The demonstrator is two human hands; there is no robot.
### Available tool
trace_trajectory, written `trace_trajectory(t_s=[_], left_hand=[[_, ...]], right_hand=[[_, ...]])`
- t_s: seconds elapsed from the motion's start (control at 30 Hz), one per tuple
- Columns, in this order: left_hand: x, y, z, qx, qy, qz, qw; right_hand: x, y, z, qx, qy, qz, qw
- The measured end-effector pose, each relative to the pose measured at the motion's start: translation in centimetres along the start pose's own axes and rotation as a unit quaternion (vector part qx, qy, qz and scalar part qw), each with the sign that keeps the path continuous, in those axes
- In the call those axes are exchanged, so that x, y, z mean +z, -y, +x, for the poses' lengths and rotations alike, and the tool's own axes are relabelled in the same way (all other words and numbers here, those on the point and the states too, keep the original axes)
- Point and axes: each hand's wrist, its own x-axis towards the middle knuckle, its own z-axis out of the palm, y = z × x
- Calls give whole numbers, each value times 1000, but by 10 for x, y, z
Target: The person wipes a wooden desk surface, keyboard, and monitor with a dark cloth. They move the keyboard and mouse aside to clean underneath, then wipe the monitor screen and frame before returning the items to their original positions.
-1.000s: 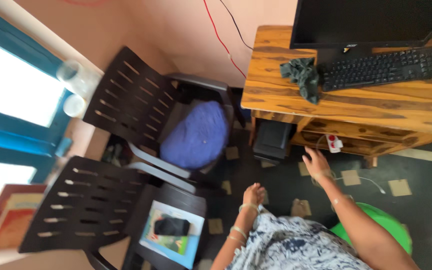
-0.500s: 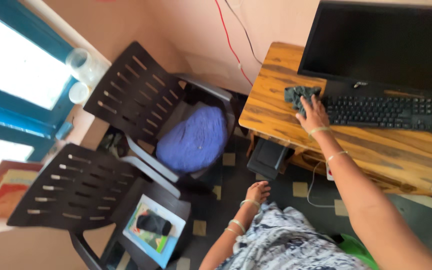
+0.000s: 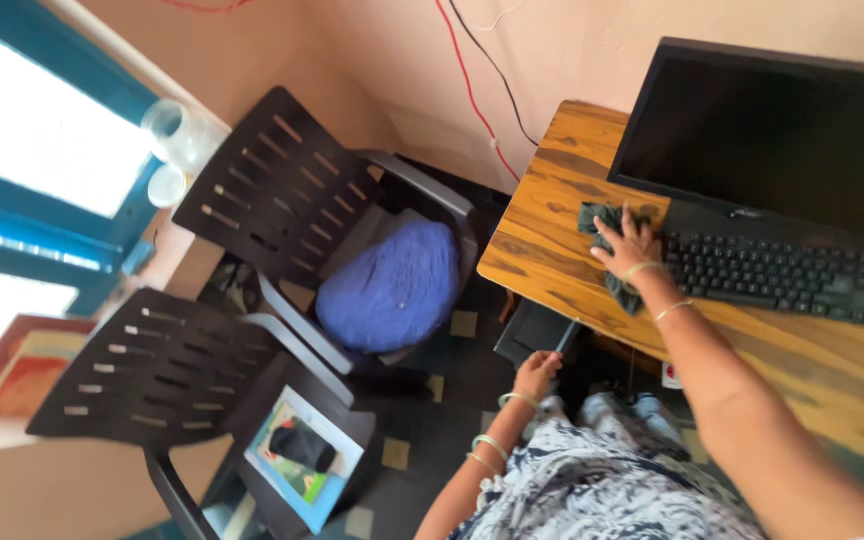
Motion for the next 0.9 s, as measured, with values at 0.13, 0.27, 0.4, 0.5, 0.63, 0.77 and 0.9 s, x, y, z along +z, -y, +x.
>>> trace_trajectory(t_s=[0.13, 0.27, 0.4, 0.5, 0.63, 0.77, 0.9], left_hand=[[5, -8, 18, 89, -129, 195, 968], [20, -8, 43, 49, -241, 314, 917], [41, -8, 59, 56, -268, 321, 906], [56, -6, 55, 61, -257, 320, 910], [67, 5, 40, 31, -236, 312, 920], [60, 9, 31, -54, -200, 319, 925], [36, -1, 33, -15, -199, 351, 915]], right_hand=[[27, 28, -20, -50, 36, -79, 995], [65, 71, -47, -219, -7, -137, 966], [59, 64, -31, -279, 12, -178, 944], [28, 50, 30, -208, 32, -193, 958], [1, 18, 88, -68, 23, -47, 996], [21, 13, 62, -130, -2, -80, 988], [62, 28, -16, -223, 20, -137, 965]])
